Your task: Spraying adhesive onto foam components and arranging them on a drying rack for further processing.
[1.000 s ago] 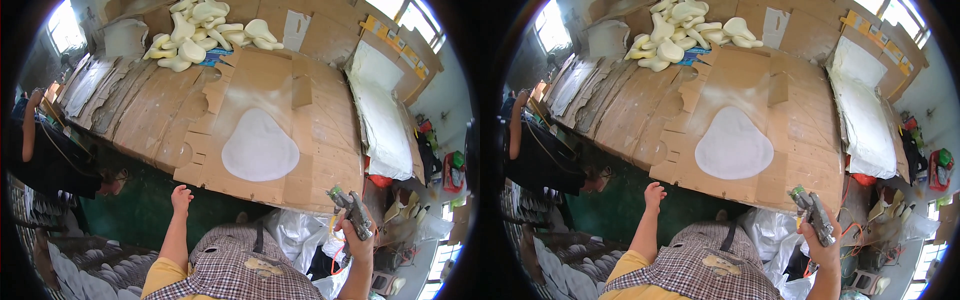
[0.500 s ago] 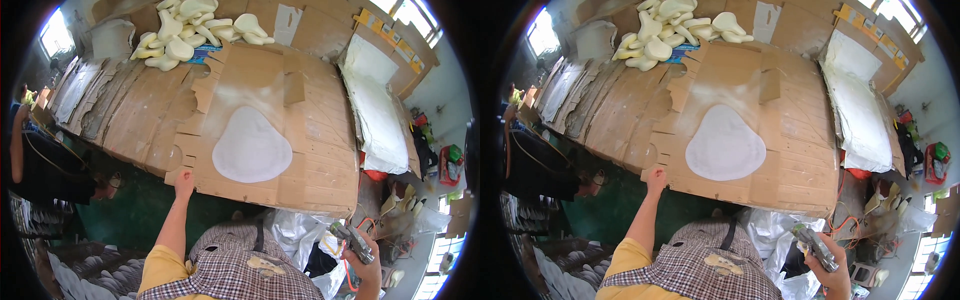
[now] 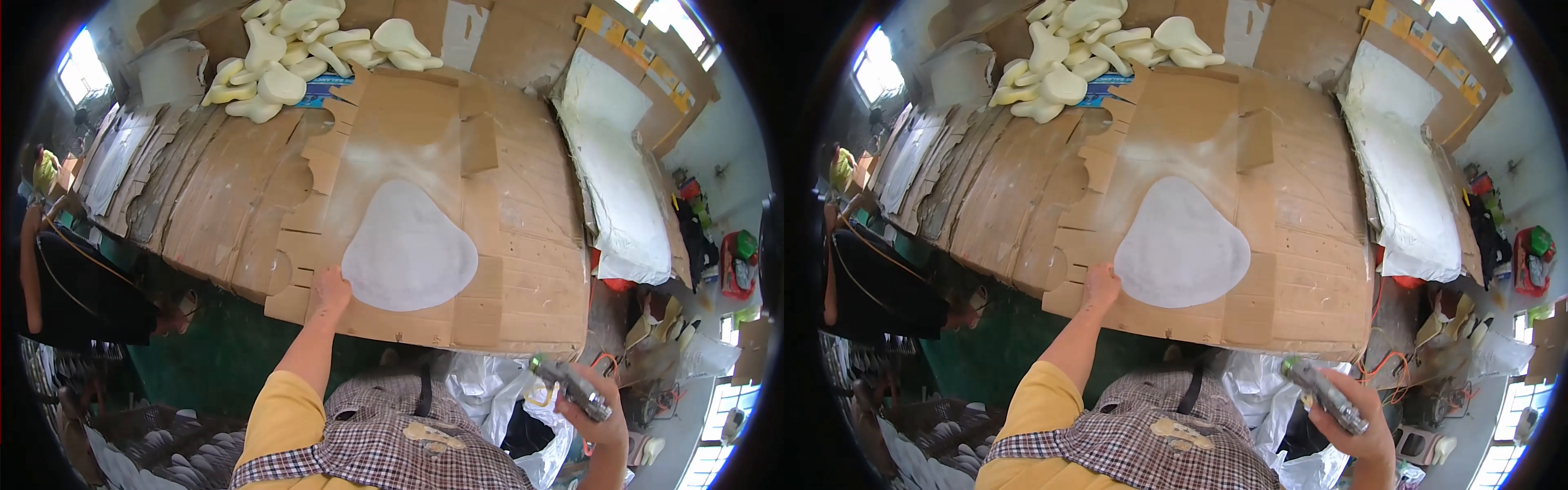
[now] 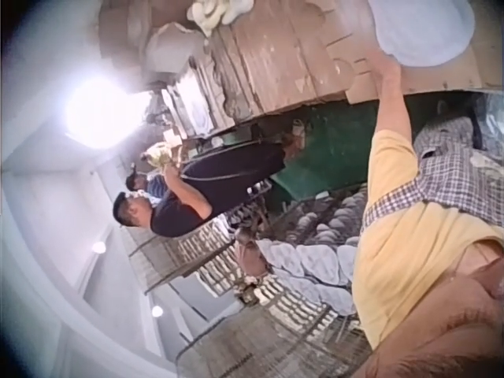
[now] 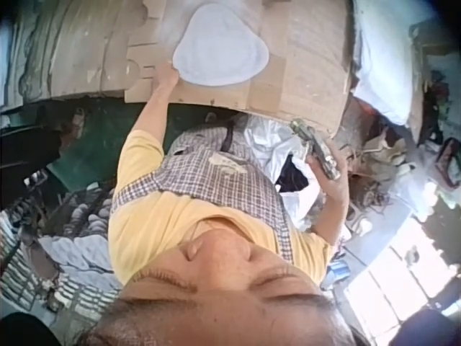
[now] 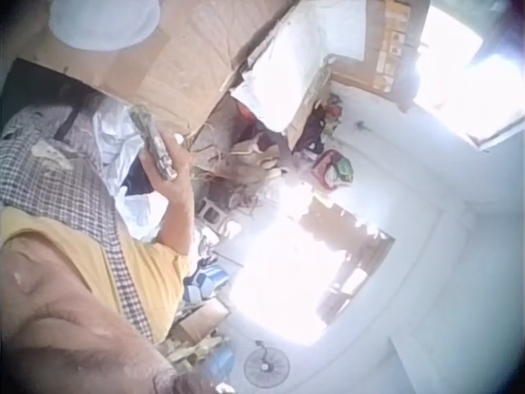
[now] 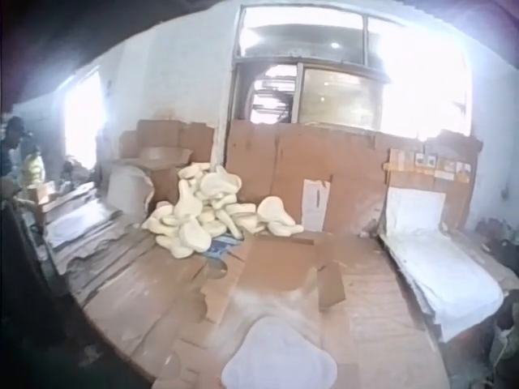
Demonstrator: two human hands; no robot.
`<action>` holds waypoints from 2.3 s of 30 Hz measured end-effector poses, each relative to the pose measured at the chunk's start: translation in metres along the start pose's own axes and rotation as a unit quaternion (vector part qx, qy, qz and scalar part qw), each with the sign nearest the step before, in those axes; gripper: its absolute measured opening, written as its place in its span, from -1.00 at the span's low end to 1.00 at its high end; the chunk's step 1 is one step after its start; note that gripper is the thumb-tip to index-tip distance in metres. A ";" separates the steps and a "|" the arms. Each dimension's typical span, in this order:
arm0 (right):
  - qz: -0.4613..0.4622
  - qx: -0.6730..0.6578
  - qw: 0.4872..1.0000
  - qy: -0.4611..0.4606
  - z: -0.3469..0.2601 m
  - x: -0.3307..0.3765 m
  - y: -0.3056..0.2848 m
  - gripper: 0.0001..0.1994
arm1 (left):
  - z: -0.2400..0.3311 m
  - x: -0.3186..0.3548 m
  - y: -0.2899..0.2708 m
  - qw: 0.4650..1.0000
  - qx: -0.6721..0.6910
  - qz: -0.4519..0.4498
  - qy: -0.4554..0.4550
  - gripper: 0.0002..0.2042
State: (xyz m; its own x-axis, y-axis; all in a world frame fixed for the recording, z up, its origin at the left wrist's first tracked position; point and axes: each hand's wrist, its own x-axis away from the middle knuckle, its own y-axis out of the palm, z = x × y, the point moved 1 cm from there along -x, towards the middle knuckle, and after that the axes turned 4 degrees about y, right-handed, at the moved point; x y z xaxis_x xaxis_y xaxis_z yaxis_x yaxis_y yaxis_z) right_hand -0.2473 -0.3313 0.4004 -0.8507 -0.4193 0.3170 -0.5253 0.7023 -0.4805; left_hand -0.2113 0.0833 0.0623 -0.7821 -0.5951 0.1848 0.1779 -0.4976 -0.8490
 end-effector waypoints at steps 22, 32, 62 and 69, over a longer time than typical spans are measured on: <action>0.059 -0.134 0.989 -0.028 0.056 0.004 -0.012 -0.54 | 0.008 -0.009 0.026 0.995 -0.024 0.070 -0.073 -0.80; 0.052 -0.095 0.993 -0.039 0.063 0.014 -0.002 -0.54 | 0.018 -0.012 0.021 0.986 0.020 0.030 -0.163 -0.80; -0.156 0.181 0.971 -0.031 -0.032 -0.114 0.062 -0.43 | 0.063 0.027 -0.057 0.548 0.832 -0.027 -0.081 -0.52; -0.262 -0.109 0.959 -0.025 0.097 -0.232 0.108 -0.47 | 0.004 0.100 -0.146 0.435 0.900 0.028 0.005 -0.44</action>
State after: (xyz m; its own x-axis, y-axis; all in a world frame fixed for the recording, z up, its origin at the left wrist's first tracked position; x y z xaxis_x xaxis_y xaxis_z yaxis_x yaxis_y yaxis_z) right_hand -0.1083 -0.2142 0.1957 -0.4735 -0.7711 0.4258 -0.8689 0.4880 -0.0827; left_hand -0.3131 0.0939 0.2063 -0.7480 -0.6391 0.1787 0.3690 -0.1768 0.9125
